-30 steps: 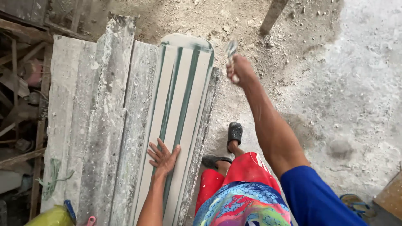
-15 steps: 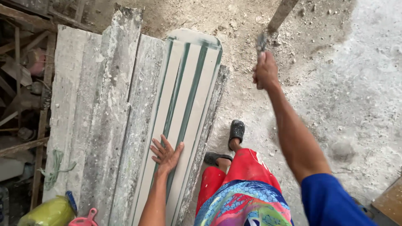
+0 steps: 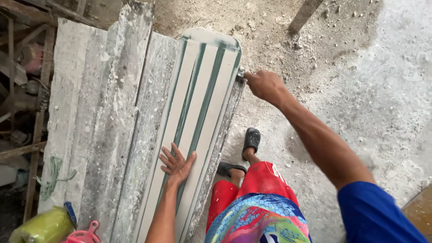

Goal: Cleaning excess material and debris from decorative panels using a small hand scraper.

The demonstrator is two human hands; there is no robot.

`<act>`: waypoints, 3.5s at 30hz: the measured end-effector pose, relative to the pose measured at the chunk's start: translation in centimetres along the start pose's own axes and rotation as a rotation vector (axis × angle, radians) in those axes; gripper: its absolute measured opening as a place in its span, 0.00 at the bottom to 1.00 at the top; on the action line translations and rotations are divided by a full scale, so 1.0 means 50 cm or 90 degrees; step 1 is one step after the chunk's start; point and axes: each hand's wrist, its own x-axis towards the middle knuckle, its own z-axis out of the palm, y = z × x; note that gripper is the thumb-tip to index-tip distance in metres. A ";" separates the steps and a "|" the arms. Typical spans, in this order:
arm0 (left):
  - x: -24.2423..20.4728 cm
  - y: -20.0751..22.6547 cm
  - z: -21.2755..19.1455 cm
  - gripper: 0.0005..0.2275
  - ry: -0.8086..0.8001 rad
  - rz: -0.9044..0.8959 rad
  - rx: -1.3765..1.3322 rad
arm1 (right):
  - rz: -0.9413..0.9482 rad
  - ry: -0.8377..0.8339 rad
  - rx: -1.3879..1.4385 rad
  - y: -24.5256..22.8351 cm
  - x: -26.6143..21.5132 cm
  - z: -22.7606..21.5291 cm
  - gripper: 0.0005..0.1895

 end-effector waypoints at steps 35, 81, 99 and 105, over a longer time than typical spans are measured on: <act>-0.015 0.007 -0.025 0.49 -0.013 0.015 -0.003 | 0.279 -0.025 0.111 0.119 -0.007 -0.052 0.49; -0.025 -0.023 -0.046 0.46 -0.019 0.108 -0.097 | 0.278 0.210 0.746 -0.356 -0.354 0.392 0.20; -0.033 0.022 0.012 0.43 0.349 0.120 -0.171 | 0.185 0.113 0.797 0.000 0.078 0.048 0.17; 0.065 0.262 -0.055 0.40 0.558 0.076 -0.196 | 0.117 0.057 0.567 0.047 0.138 -0.122 0.25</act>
